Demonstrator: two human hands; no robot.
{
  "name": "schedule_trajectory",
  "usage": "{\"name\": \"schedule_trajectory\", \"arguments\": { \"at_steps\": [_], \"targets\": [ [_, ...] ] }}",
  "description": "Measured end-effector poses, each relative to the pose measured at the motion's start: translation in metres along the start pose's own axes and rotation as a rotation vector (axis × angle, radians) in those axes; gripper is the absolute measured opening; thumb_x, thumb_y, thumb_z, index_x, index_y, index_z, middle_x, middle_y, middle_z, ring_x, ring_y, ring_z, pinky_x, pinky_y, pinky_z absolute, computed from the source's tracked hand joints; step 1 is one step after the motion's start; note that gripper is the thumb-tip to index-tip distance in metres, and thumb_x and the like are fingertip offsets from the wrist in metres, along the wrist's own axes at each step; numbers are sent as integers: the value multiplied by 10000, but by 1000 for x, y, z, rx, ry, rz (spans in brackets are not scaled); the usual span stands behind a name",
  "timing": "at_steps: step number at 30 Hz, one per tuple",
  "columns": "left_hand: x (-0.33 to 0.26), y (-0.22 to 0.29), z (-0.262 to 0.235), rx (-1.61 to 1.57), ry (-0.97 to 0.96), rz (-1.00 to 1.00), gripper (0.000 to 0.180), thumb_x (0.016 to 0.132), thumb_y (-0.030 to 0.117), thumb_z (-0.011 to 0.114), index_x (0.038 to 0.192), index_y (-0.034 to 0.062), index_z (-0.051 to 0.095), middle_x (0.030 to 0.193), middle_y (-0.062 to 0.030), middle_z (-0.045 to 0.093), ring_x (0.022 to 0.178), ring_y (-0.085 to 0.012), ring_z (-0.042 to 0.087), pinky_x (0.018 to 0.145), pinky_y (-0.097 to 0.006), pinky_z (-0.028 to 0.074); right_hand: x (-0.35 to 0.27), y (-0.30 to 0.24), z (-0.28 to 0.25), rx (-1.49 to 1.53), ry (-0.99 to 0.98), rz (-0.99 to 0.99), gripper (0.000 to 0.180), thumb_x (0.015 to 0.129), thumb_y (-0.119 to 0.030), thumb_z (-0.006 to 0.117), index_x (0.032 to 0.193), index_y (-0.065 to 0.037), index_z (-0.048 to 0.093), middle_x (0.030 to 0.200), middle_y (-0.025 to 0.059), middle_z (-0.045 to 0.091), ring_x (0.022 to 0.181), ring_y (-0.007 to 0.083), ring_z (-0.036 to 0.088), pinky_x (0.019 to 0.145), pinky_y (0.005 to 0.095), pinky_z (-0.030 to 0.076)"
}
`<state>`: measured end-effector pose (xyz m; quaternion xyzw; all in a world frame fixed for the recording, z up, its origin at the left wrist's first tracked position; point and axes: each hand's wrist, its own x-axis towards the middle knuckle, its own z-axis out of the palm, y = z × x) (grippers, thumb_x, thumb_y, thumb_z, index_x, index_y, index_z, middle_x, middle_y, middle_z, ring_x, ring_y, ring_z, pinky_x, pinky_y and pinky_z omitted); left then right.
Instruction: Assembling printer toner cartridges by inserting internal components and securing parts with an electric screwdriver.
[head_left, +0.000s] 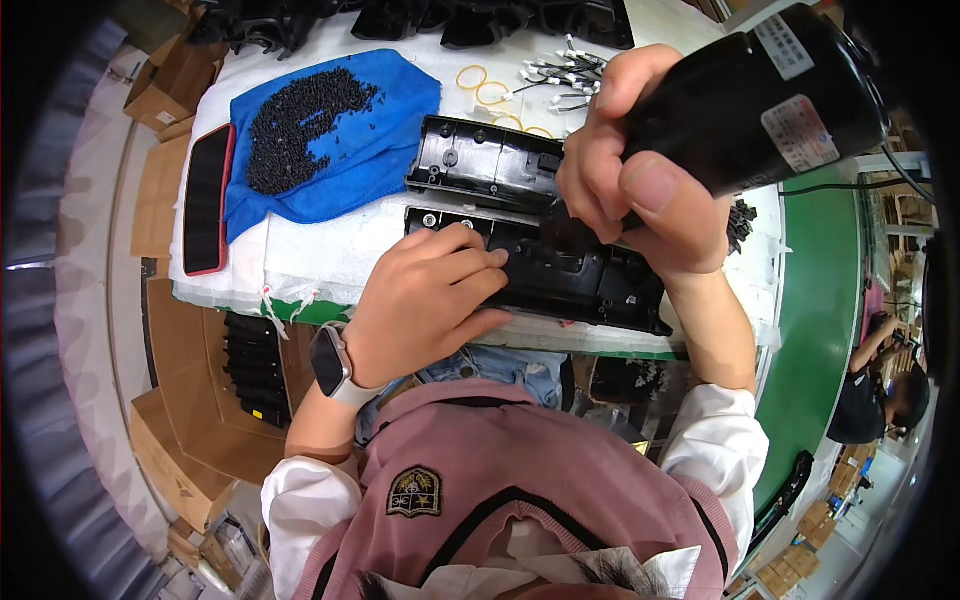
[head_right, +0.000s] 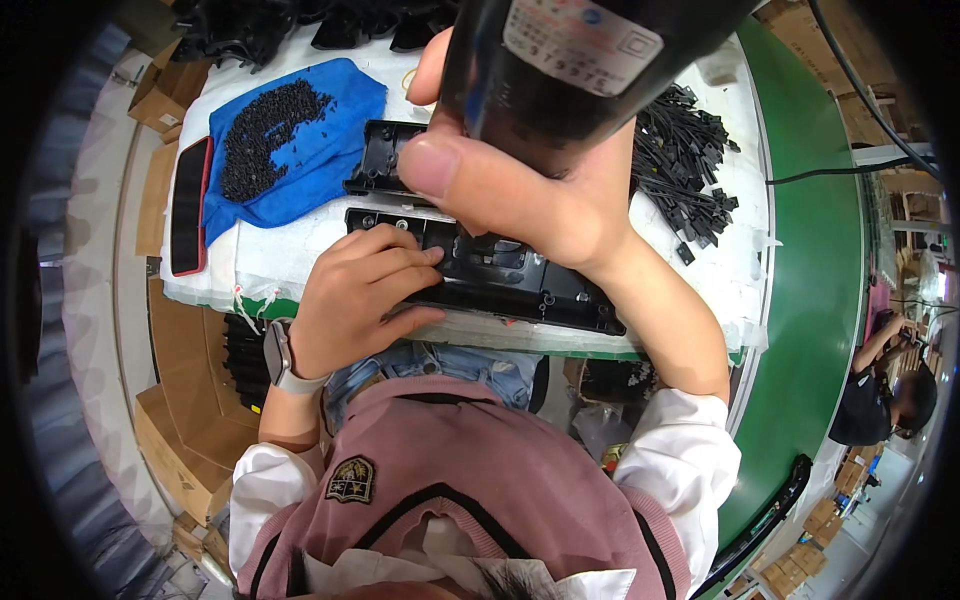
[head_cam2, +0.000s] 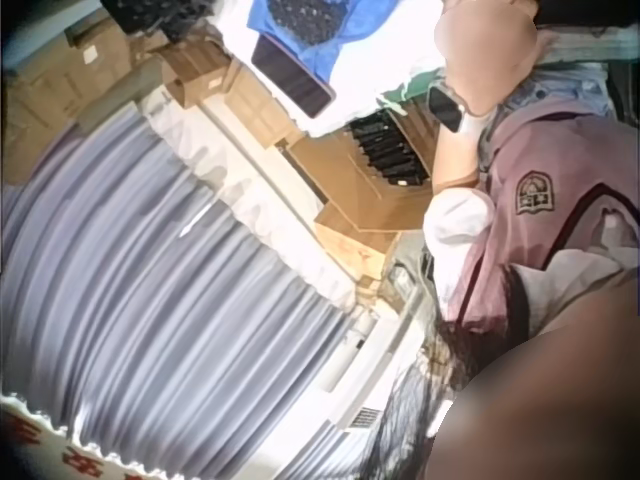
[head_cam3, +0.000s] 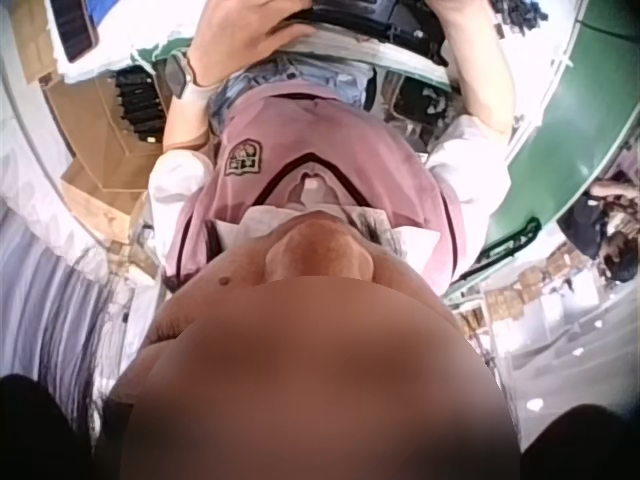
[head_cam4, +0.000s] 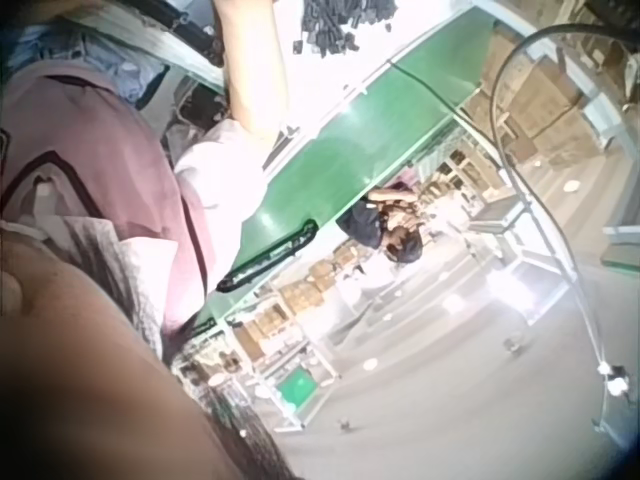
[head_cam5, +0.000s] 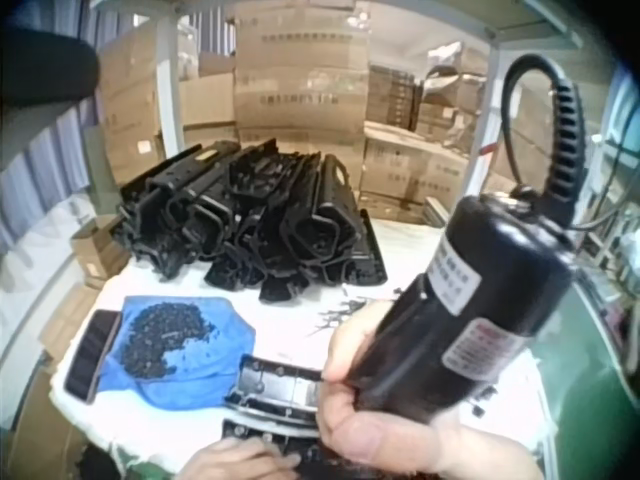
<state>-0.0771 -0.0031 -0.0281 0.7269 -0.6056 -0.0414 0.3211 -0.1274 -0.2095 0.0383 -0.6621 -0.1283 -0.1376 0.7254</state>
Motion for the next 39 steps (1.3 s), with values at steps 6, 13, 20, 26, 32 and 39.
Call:
{"name": "schedule_trajectory", "arguments": {
  "at_steps": [6, 13, 20, 26, 32, 39],
  "targets": [
    [-2, -3, 4, -51, 27, -16, 276, 660, 220, 758, 852, 64, 638, 979, -25, 654, 947, -213, 577, 728, -343, 470, 0, 6, 2, 28, 36, 29, 388, 796, -239, 630, 1056, -49, 414, 548, 18, 425, 388, 104, 374, 398, 244, 332],
    [-3, 0, 5, -72, 37, -20, 265, 654, 204, 757, 831, 54, 628, 874, -37, 625, 785, -217, 578, 634, -330, 496, -1, 5, 8, 19, 28, 36, 324, 769, -164, 634, 962, -41, 405, 559, 28, 431, 398, 101, 383, 394, 240, 334],
    [-1, 2, 7, 5, 13, 25, 287, 658, 184, 740, 868, 36, 614, 882, -42, 605, 788, -214, 570, 642, -325, 497, 0, 10, 14, 29, 20, 16, 270, 753, -82, 622, 894, -28, 398, 565, 37, 433, 412, 95, 392, 398, 236, 344],
    [-9, 9, 8, 106, 2, 89, 261, 651, 166, 704, 866, 47, 616, 884, -41, 599, 803, -191, 572, 615, -298, 478, 4, -4, 5, -30, -3, 17, 306, 798, -155, 633, 991, -11, 444, 567, 20, 456, 410, 103, 415, 410, 245, 357],
    [3, 20, -15, 183, 73, 109, 194, 630, 151, 708, 775, 53, 624, 912, -55, 647, 715, -205, 579, 545, -307, 464, -2, -72, -57, 366, 10, -247, 453, 808, -255, 682, 1100, -36, 415, 601, -64, 520, 412, 66, 499, 484, 213, 396],
    [51, -23, -29, 112, 37, 96, 220, 639, 184, 771, 767, 44, 660, 850, -33, 644, 767, -228, 582, 616, -320, 487, -10, -75, -67, 302, -57, -397, 505, 814, -306, 671, 1145, -47, 391, 616, -67, 538, 443, 66, 540, 495, 213, 427]
  ]
}}
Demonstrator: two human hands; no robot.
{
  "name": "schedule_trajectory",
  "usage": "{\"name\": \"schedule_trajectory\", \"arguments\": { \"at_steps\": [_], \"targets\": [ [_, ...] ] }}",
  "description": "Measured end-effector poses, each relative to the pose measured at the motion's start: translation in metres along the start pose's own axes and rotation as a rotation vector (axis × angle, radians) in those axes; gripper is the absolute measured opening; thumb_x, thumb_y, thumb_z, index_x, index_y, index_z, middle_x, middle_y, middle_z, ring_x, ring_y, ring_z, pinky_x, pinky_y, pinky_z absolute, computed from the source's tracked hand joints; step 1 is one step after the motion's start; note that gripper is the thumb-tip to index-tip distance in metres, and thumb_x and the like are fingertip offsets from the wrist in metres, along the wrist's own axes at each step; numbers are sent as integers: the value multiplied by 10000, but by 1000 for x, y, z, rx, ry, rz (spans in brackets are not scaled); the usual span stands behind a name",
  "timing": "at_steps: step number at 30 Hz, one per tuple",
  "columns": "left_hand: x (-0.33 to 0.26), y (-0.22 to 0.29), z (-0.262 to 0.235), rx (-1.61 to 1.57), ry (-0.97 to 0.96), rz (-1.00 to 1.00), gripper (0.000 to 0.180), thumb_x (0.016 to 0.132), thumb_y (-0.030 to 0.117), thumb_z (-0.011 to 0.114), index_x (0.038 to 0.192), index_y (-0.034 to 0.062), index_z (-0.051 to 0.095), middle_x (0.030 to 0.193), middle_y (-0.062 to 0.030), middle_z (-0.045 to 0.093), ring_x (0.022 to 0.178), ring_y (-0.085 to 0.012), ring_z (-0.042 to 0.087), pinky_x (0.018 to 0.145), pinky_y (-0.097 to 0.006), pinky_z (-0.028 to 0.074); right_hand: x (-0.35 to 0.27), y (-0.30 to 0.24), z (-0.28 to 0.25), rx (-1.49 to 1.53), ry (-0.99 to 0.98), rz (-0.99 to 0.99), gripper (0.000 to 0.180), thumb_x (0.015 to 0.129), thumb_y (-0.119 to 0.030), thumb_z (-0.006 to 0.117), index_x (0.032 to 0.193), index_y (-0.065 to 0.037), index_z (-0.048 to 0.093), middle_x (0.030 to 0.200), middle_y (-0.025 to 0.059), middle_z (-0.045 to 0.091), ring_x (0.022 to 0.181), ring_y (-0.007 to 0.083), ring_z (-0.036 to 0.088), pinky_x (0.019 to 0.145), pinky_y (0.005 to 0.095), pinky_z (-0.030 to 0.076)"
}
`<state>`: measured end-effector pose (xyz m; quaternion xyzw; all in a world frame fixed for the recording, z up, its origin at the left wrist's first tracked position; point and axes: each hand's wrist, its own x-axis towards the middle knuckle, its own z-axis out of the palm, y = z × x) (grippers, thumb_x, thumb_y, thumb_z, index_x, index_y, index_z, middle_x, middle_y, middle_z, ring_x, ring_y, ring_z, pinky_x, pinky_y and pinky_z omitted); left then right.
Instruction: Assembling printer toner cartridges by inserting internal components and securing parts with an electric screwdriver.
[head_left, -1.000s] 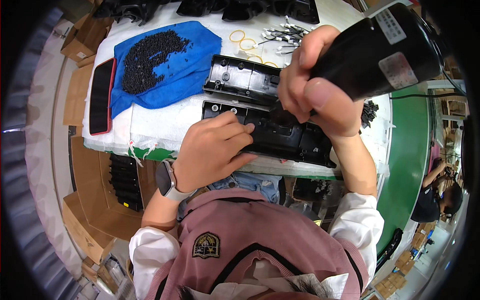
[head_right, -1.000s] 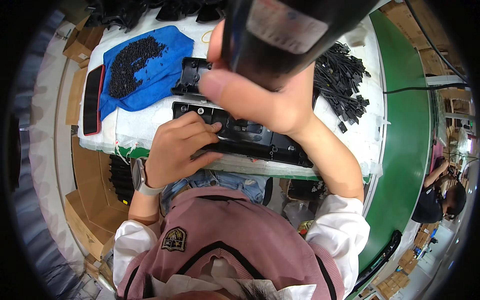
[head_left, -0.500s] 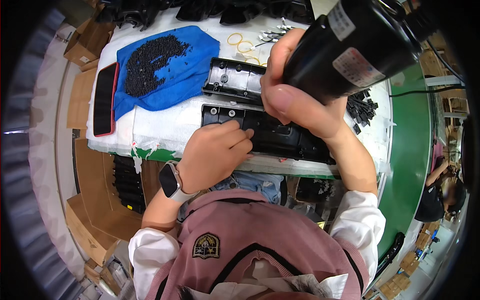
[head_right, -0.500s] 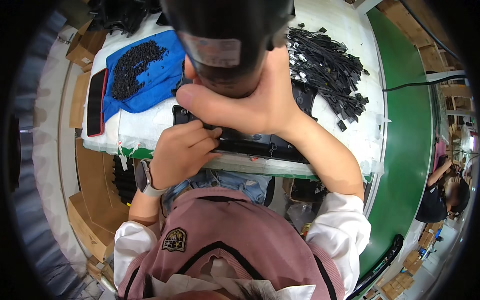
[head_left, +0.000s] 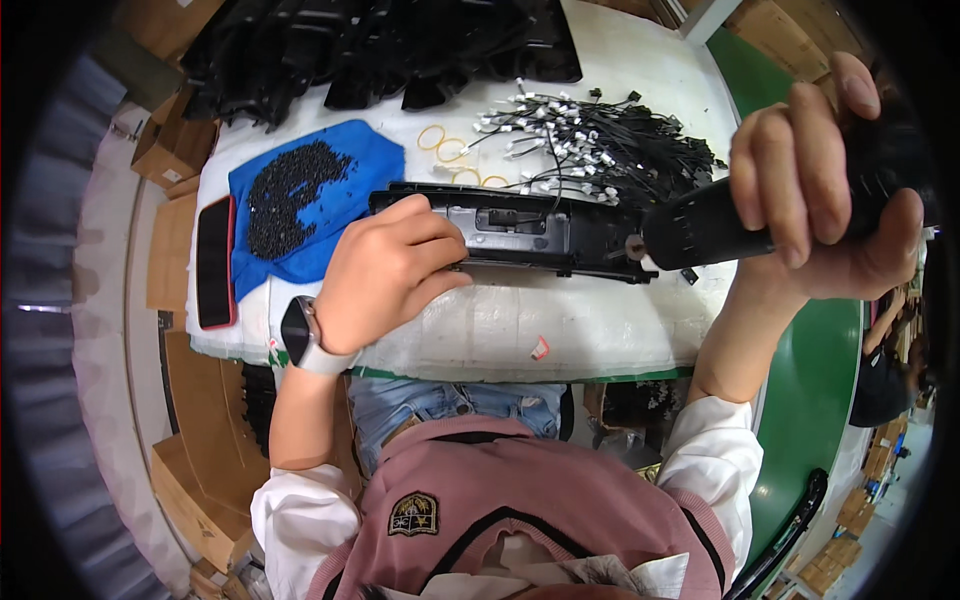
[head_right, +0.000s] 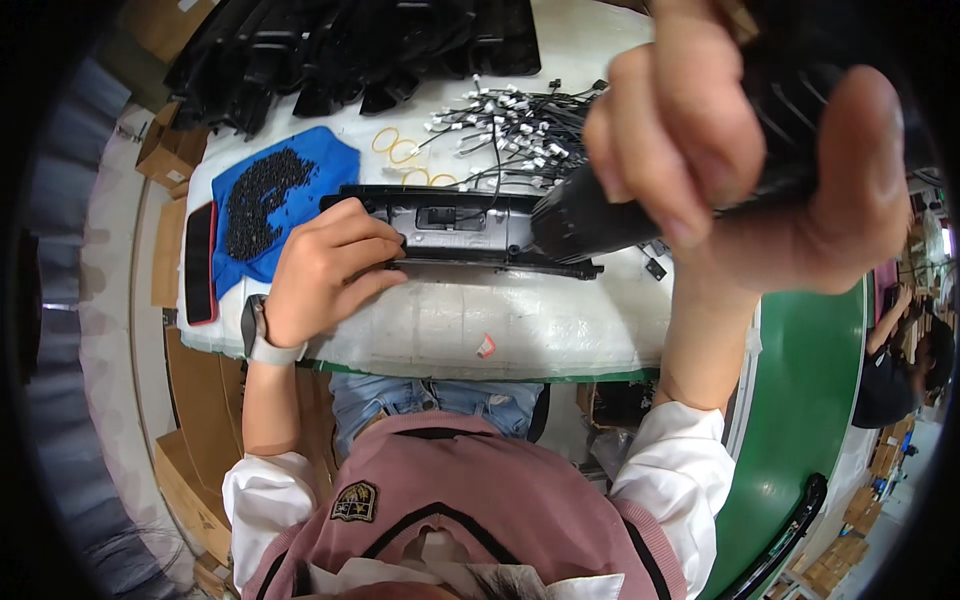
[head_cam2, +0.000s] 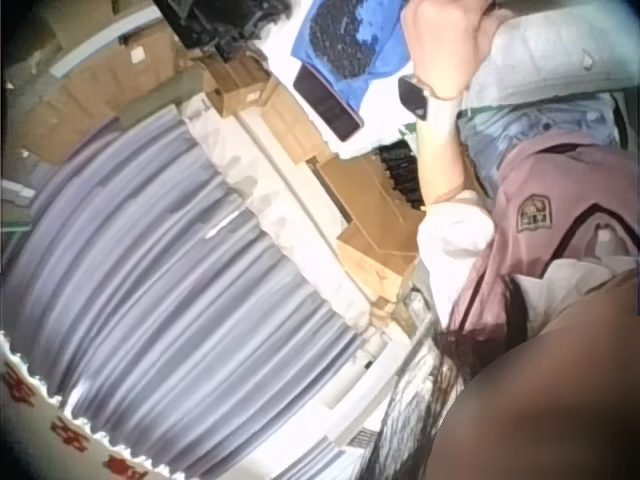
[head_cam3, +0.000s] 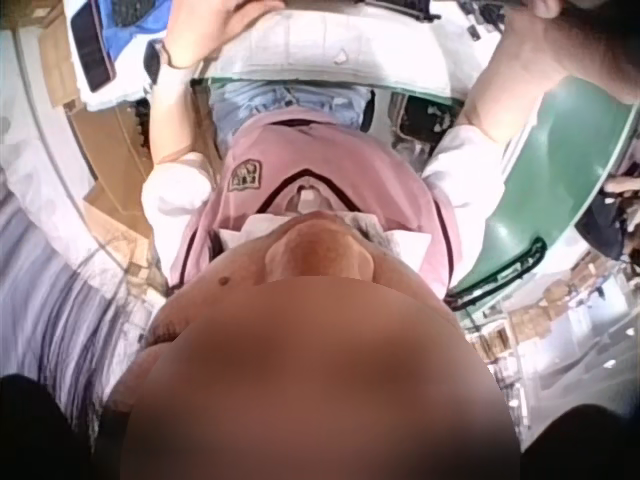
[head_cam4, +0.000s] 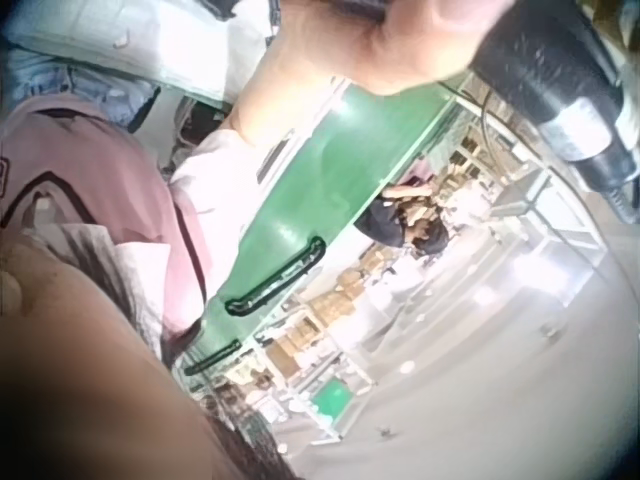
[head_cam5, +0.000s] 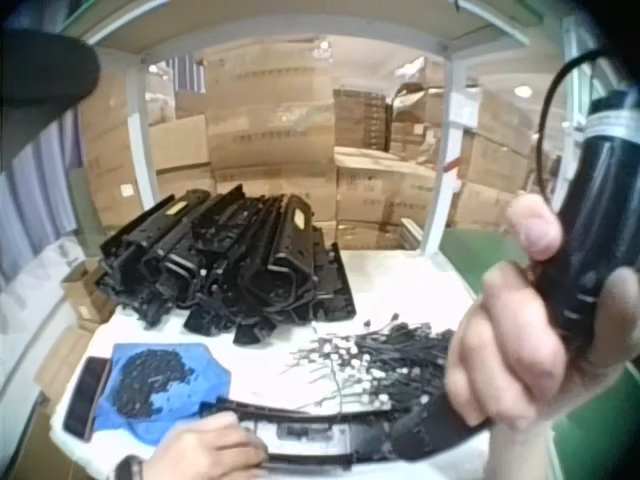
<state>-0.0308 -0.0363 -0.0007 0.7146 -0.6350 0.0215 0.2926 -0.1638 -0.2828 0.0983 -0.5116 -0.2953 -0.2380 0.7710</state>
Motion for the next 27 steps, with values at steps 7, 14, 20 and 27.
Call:
{"name": "schedule_trajectory", "arguments": {
  "at_steps": [7, 14, 20, 27],
  "targets": [
    [29, -10, -3, 143, 87, -84, 321, 760, 216, 717, 1010, 24, 655, 1031, -97, 639, 910, -273, 577, 782, -369, 464, -2, -20, -1, -253, 98, 201, 602, 887, -367, 584, 1299, 3, 349, 627, -37, 454, 431, 72, 443, 522, 230, 411],
    [12, 23, -9, 228, -192, -185, 556, 700, 169, 745, 1183, -12, 538, 1086, -169, 573, 1042, -322, 537, 930, -469, 369, -44, -46, -17, -642, 382, 217, 608, 863, -285, 611, 1295, 55, 350, 639, 10, 445, 433, 82, 433, 458, 224, 375],
    [-2, 24, 11, 293, -136, -21, 190, 670, 48, 612, 851, 50, 553, 701, -61, 526, 684, -237, 571, 626, -339, 419, -103, -59, -73, -1106, 860, 590, 511, 800, -209, 724, 1200, 22, 506, 697, 49, 552, 509, 109, 513, 490, 236, 411],
    [-32, 27, -7, 123, 29, -185, 363, 692, 207, 743, 971, 62, 562, 781, -84, 603, 736, -271, 617, 634, -365, 450, -176, -50, -144, -1995, 674, 812, 616, 802, -352, 715, 1296, -41, 518, 1107, 231, 640, 1012, 299, 632, 878, 363, 471]
  ]
}}
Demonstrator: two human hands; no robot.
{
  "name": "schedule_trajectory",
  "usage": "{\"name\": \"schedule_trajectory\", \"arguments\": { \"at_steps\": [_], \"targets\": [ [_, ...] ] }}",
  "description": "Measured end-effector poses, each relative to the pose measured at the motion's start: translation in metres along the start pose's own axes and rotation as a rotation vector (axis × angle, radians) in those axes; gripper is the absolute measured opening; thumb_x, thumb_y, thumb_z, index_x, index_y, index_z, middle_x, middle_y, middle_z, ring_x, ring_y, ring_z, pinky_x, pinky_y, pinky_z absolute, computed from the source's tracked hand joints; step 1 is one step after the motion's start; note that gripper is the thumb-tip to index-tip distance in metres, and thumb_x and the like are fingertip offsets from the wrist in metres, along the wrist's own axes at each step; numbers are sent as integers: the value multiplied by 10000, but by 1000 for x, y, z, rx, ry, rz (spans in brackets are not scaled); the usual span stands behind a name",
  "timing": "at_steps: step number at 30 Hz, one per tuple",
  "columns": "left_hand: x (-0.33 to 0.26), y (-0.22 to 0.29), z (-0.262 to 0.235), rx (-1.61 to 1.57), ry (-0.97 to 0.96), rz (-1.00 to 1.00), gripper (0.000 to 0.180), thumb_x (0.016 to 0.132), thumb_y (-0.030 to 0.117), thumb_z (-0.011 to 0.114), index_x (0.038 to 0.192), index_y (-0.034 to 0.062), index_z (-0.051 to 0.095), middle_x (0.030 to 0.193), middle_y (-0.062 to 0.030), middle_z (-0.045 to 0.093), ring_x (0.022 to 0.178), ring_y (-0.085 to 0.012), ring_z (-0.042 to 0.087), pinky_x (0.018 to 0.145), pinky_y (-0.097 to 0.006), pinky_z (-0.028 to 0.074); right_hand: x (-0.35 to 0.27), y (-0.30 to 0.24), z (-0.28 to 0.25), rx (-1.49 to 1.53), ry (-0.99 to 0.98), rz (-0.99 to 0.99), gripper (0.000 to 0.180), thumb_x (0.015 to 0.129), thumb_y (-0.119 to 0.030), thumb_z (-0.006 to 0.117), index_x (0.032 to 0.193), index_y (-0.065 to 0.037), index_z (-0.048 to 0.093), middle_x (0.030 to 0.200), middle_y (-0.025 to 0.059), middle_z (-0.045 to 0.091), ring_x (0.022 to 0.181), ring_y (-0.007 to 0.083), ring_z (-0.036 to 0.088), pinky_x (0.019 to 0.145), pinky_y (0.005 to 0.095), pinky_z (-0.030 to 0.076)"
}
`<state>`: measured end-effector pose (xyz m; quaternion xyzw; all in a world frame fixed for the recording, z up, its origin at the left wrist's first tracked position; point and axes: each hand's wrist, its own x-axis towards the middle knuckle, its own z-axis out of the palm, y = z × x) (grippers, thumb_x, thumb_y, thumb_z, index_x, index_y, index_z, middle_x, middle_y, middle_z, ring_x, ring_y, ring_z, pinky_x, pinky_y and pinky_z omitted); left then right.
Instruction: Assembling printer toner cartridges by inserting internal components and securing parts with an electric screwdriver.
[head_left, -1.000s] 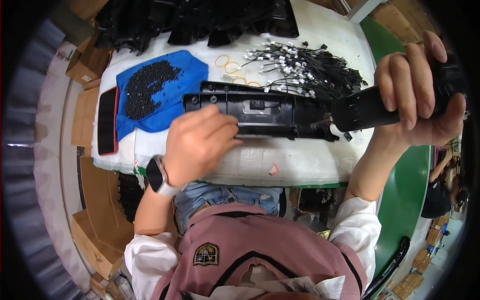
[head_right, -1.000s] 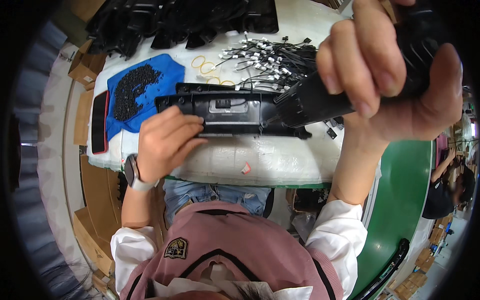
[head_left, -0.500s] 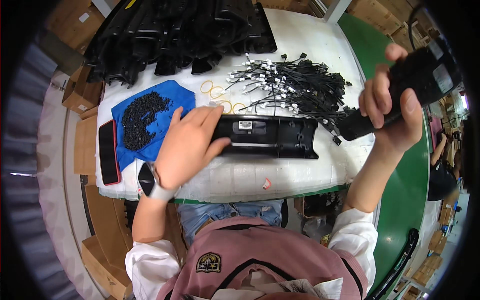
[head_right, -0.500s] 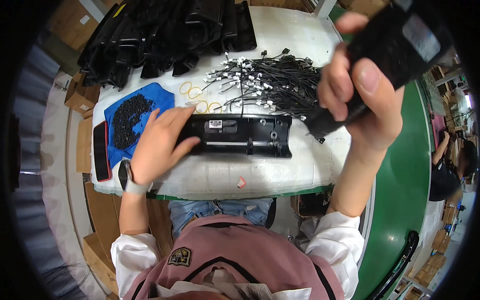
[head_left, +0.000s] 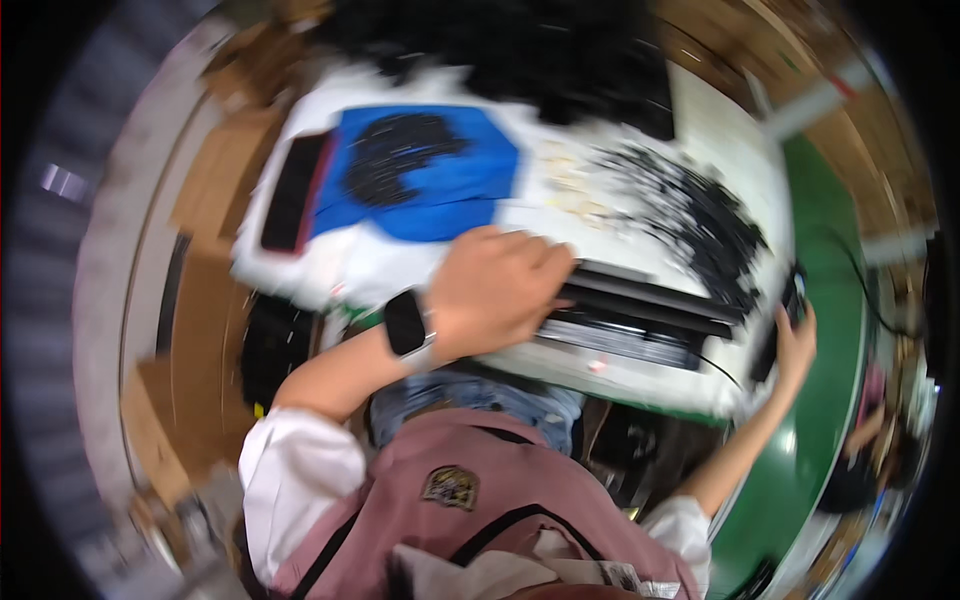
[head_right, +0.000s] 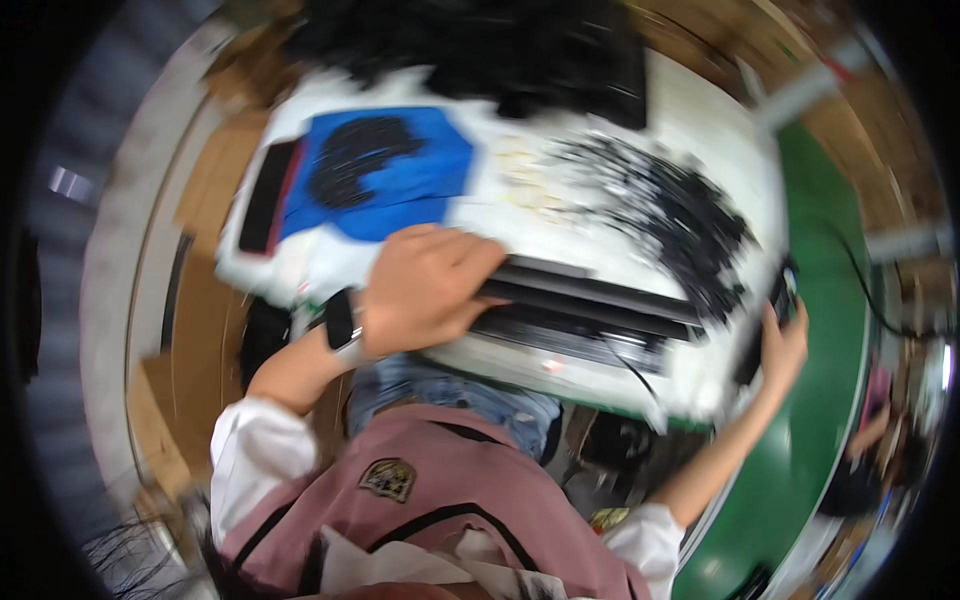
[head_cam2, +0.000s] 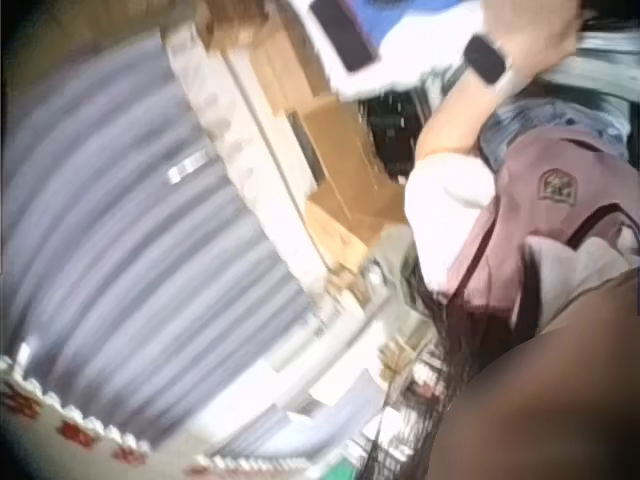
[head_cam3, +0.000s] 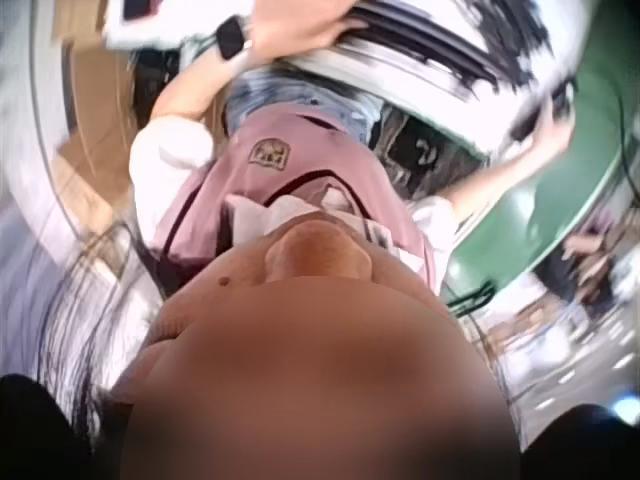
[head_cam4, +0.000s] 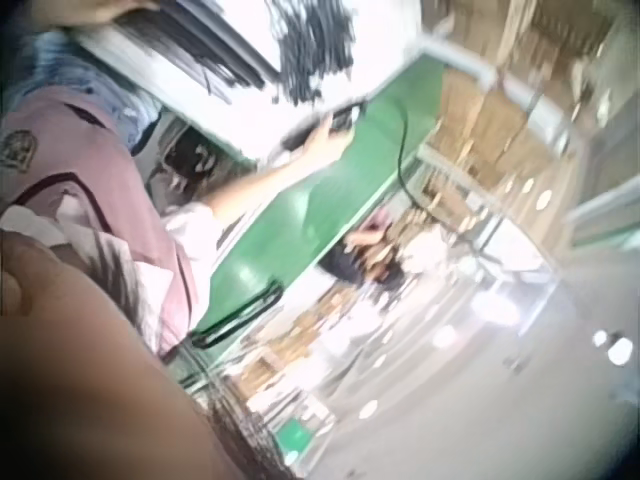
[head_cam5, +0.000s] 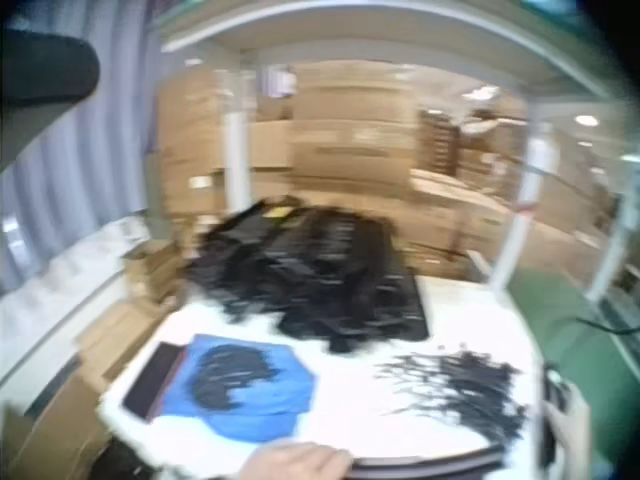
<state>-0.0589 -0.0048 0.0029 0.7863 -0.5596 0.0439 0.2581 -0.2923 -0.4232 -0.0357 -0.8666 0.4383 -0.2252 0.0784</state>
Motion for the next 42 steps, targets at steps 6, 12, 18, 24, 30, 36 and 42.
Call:
{"name": "schedule_trajectory", "arguments": {
  "at_steps": [6, 12, 18, 24, 30, 36, 42],
  "targets": [
    [-85, -39, -77, -252, 728, -365, 442, 771, 291, 768, 1049, -5, 594, 872, -145, 677, 759, -253, 684, 672, -336, 515, -11, -45, -30, -41, 314, -98, 412, 863, -366, 680, 1136, -59, 669, 1070, 127, 667, 947, 221, 644, 829, 334, 503],
    [-319, -97, -101, -997, 1285, -1019, 334, 906, 238, 648, 1049, -63, 620, 952, -115, 681, 800, -163, 664, 716, -293, 530, -55, -202, -11, 535, 206, -543, 225, 924, -137, 627, 1065, 38, 650, 984, 63, 659, 849, 152, 597, 764, 293, 509],
    [-525, -164, 23, -630, 1351, -1794, 616, 800, 343, 763, 1178, -97, 557, 1086, -163, 647, 926, -248, 652, 813, -349, 529, -160, -345, 37, 565, -197, -1061, 65, 822, 29, 620, 885, 17, 618, 873, 103, 623, 746, 204, 579, 538, 268, 428],
    [-605, -298, 126, -321, 1109, -2068, 788, 748, 409, 798, 1213, -158, 510, 1167, -201, 611, 1056, -276, 604, 920, -347, 465, -203, -389, 71, 507, -358, -1140, 28, 818, -8, 614, 837, 11, 608, 828, 107, 596, 693, 218, 554, 527, 291, 392],
    [-603, -385, 131, -172, 1306, -1995, 584, 924, 496, 483, 1080, -56, 593, 1132, -290, 604, 1130, -436, 538, 957, -448, 414, -218, -399, 94, 396, -377, -1021, 29, 818, -8, 578, 813, 19, 570, 776, 107, 520, 656, 239, 502, 568, 316, 388],
    [-579, -389, 244, -686, 994, -1952, 413, 897, 320, 525, 1140, 1, 623, 1181, -229, 614, 1132, -376, 565, 974, -398, 414, -220, -409, 101, 378, -375, -1034, 31, 830, 10, 520, 802, 23, 518, 763, 104, 447, 646, 222, 445, 567, 314, 348],
    [-540, -363, 261, -613, 646, -1812, 427, 878, 321, 585, 1159, 3, 632, 1159, -193, 642, 1127, -327, 583, 987, -349, 415, -219, -411, 96, 334, -380, -1024, 34, 780, -12, 541, 793, 10, 518, 751, 130, 467, 640, 284, 479, 576, 353, 396]
  ]
}}
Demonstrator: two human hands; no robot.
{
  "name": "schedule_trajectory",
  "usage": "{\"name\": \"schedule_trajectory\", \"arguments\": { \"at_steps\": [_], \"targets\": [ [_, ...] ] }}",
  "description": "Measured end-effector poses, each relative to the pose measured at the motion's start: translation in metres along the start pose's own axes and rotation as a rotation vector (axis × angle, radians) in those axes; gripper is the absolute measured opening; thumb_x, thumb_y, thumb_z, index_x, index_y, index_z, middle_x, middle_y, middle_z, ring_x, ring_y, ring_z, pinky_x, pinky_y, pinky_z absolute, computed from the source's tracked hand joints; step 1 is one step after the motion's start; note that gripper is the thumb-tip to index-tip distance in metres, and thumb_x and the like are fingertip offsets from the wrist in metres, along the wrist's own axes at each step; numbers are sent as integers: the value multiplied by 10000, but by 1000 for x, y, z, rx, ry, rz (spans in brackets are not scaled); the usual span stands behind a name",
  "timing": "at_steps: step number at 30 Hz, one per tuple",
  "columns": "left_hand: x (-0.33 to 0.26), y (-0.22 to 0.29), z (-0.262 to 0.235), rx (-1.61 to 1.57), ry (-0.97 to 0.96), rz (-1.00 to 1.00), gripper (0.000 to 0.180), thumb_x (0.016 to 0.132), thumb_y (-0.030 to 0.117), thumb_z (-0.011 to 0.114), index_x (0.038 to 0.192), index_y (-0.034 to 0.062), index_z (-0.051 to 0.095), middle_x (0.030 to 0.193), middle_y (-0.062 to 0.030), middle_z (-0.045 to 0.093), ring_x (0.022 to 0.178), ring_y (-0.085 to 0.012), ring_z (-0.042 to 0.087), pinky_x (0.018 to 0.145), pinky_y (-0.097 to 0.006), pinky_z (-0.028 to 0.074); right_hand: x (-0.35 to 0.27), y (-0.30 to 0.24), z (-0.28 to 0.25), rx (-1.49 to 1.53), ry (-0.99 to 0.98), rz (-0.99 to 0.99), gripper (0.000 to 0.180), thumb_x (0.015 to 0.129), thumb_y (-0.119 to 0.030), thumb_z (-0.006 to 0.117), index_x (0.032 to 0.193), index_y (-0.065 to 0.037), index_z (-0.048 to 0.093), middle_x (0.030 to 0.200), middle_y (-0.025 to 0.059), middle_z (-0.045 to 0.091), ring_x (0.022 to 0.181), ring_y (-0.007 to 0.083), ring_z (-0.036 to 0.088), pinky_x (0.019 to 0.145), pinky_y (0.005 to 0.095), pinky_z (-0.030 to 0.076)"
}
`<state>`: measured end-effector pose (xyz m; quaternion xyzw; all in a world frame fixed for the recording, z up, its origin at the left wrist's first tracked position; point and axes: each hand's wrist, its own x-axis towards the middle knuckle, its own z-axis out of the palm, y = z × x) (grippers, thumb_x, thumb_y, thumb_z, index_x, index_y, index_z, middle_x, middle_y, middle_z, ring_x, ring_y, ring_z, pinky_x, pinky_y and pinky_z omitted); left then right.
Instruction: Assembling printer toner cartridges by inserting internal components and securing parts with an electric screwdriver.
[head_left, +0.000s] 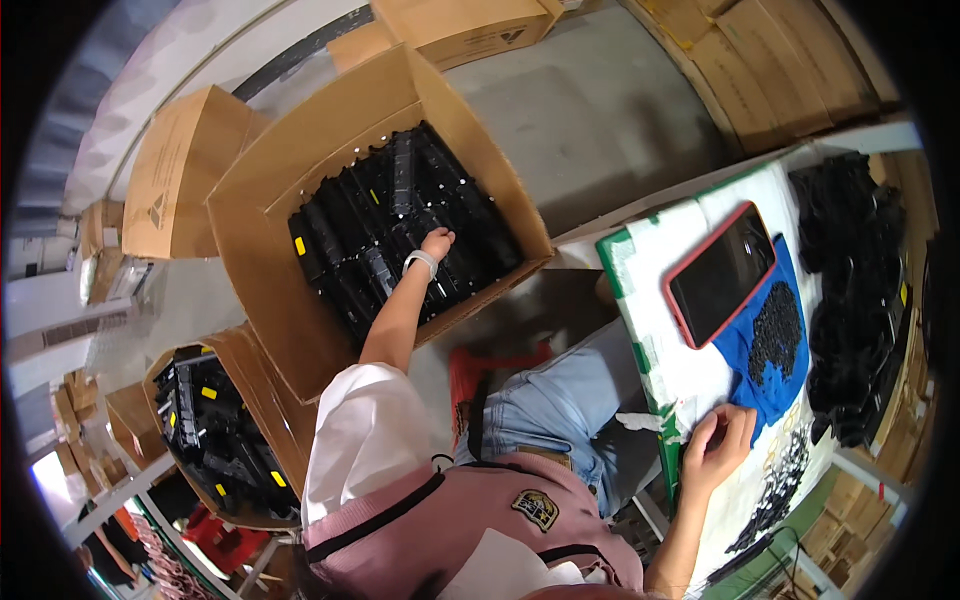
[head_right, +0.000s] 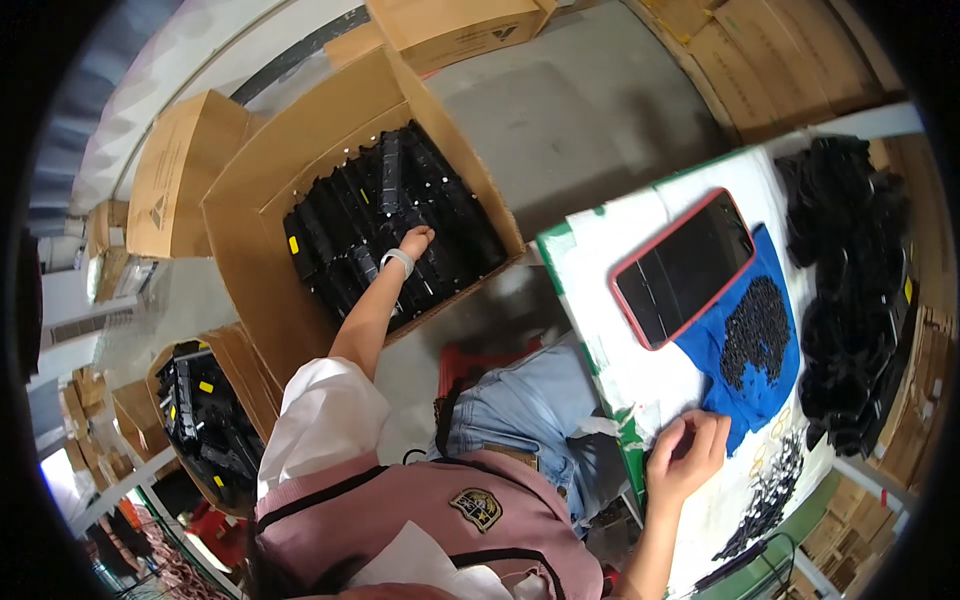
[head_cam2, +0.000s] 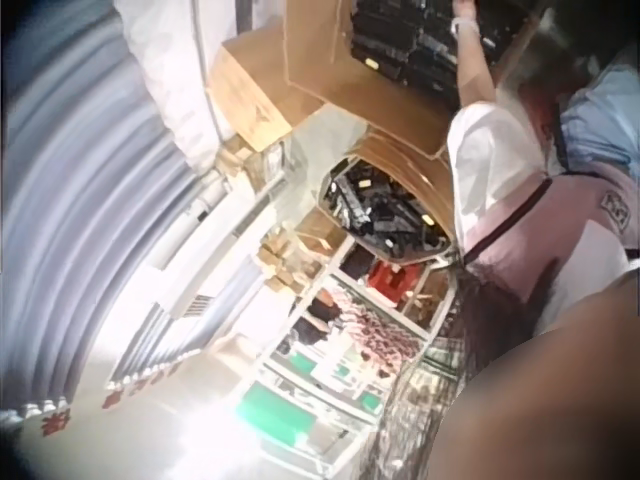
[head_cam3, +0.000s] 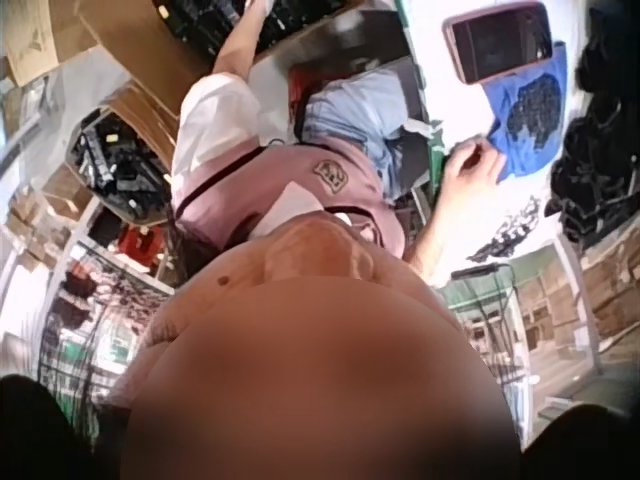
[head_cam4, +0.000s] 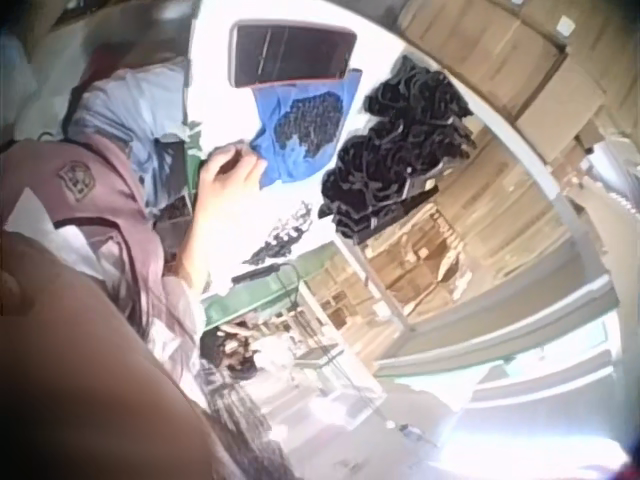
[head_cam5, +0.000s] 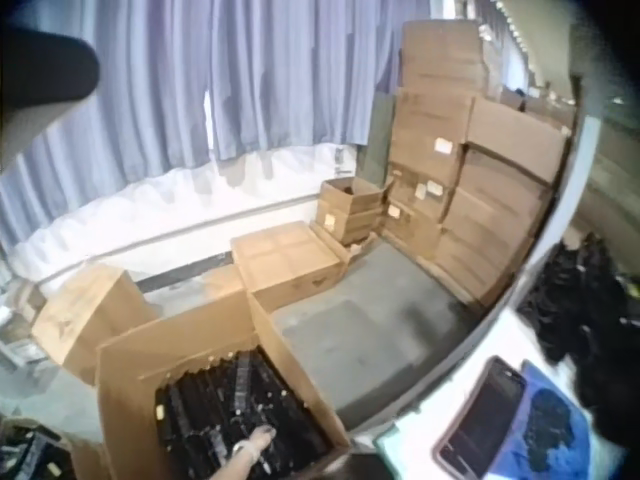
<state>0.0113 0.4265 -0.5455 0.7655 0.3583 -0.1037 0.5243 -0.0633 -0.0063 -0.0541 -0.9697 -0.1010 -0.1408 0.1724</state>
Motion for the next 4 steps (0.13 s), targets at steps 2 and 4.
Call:
{"name": "schedule_trajectory", "arguments": {
  "at_steps": [2, 4],
  "targets": [
    [-4, -1, -7, -43, -132, -9, 440, 861, 312, 617, 1172, 1, 625, 1171, -198, 637, 1135, -327, 580, 998, -348, 409, 0, 2, 0, -1, -17, 1, 37, 770, -21, 555, 795, -9, 531, 758, 136, 483, 656, 291, 515, 577, 362, 411],
    [-13, 4, -9, -1, -250, -2, 504, 828, 327, 668, 1220, 17, 604, 1210, -193, 619, 1195, -316, 547, 1026, -360, 391, -1, 3, -1, 26, 1, -6, 47, 765, -26, 566, 798, -14, 535, 765, 138, 486, 661, 294, 524, 577, 366, 416]
  ]
}}
